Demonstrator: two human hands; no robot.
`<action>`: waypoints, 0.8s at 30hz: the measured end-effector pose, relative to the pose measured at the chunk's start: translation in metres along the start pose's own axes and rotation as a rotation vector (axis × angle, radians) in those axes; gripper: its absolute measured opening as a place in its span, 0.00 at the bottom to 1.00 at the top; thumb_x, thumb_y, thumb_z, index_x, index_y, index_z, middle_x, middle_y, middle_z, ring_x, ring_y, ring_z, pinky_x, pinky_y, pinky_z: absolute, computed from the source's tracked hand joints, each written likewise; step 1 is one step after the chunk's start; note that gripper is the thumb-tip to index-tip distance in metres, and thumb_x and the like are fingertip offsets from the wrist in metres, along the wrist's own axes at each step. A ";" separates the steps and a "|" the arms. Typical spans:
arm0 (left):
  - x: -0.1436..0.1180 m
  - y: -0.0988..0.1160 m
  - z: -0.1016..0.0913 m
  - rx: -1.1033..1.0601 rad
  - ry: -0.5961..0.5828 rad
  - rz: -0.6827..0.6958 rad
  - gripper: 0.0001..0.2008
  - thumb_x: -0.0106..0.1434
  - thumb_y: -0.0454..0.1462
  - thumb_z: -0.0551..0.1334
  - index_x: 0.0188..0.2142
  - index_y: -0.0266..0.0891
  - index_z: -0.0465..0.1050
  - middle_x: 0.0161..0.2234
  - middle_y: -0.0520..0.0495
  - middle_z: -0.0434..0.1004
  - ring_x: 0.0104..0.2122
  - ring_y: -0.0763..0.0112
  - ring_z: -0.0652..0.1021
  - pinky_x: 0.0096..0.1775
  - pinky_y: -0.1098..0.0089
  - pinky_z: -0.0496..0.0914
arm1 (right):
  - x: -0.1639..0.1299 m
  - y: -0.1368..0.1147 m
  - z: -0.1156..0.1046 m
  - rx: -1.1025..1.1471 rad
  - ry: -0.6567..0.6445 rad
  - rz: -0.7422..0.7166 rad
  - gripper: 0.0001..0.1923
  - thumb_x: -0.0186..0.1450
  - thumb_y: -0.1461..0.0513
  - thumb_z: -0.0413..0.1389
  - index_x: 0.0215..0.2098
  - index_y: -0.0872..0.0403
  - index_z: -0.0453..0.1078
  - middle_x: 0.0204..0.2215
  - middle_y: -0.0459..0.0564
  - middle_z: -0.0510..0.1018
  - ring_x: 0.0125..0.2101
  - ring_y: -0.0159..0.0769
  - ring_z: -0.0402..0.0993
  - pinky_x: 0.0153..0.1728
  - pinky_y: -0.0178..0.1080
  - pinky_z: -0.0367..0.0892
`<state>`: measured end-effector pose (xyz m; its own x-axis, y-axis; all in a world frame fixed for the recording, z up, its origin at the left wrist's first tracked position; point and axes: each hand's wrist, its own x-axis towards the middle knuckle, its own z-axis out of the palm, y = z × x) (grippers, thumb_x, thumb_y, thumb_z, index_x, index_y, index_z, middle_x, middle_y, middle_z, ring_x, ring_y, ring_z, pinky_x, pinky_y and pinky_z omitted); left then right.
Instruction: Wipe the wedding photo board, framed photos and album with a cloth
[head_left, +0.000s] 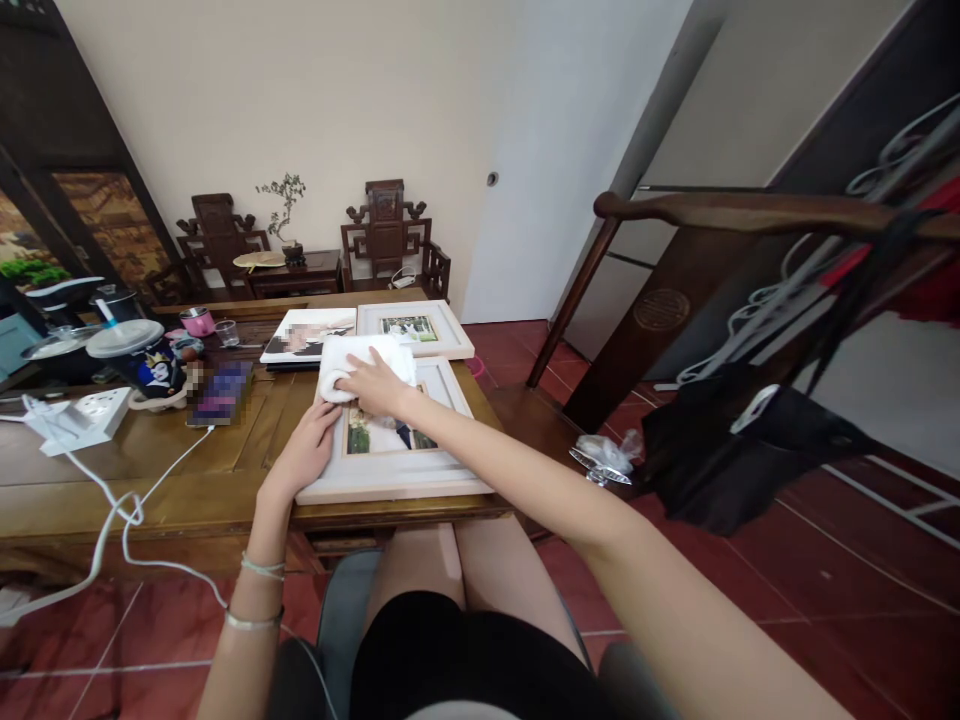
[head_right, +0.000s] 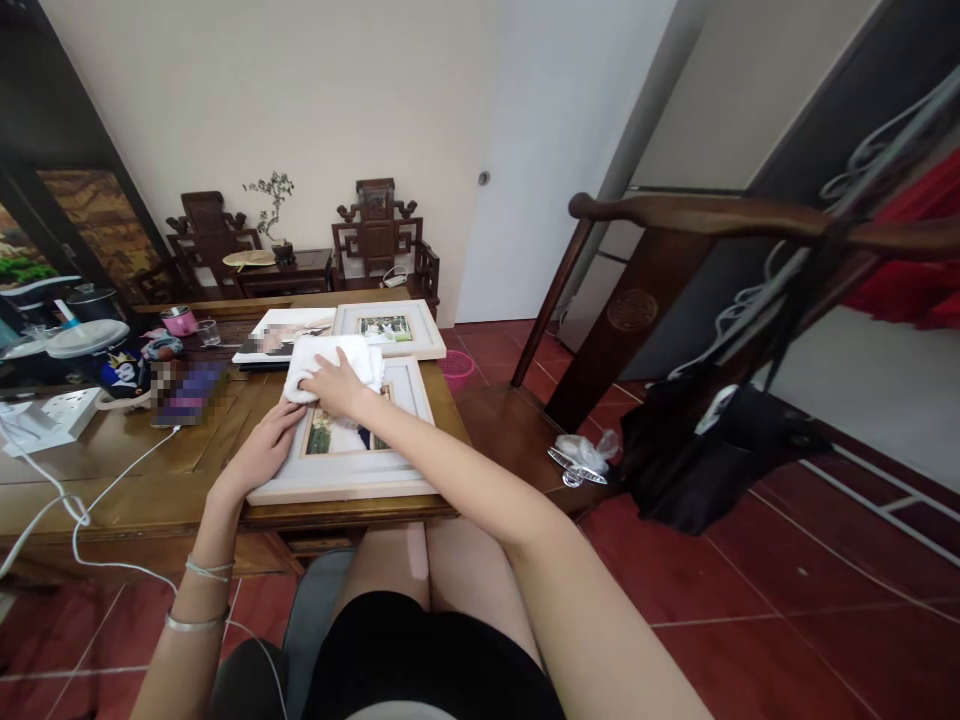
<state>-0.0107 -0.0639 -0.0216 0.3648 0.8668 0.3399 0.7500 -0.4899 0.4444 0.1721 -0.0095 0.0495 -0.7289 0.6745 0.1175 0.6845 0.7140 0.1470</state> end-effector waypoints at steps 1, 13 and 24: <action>0.000 0.000 0.000 0.002 -0.001 -0.003 0.25 0.67 0.36 0.46 0.58 0.30 0.69 0.62 0.35 0.63 0.65 0.56 0.60 0.65 0.51 0.54 | 0.003 -0.003 0.002 -0.005 -0.009 0.007 0.21 0.65 0.69 0.48 0.57 0.56 0.65 0.55 0.61 0.72 0.65 0.51 0.50 0.60 0.63 0.44; -0.001 -0.008 0.006 -0.058 0.017 0.012 0.26 0.62 0.31 0.47 0.58 0.32 0.68 0.63 0.38 0.64 0.66 0.60 0.58 0.65 0.52 0.53 | -0.071 0.065 -0.021 0.045 -0.256 0.357 0.26 0.62 0.73 0.48 0.54 0.51 0.72 0.53 0.59 0.75 0.55 0.52 0.68 0.58 0.63 0.47; 0.001 -0.006 0.007 -0.054 0.060 0.008 0.27 0.59 0.29 0.49 0.57 0.33 0.70 0.61 0.40 0.67 0.65 0.59 0.61 0.65 0.51 0.54 | -0.160 0.008 -0.072 0.204 -0.447 0.184 0.30 0.54 0.76 0.47 0.49 0.52 0.76 0.37 0.55 0.80 0.41 0.45 0.75 0.40 0.38 0.65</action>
<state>-0.0110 -0.0592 -0.0299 0.3356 0.8568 0.3915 0.7159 -0.5021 0.4851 0.2929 -0.1247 0.1022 -0.5491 0.7748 -0.3134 0.8221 0.5681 -0.0361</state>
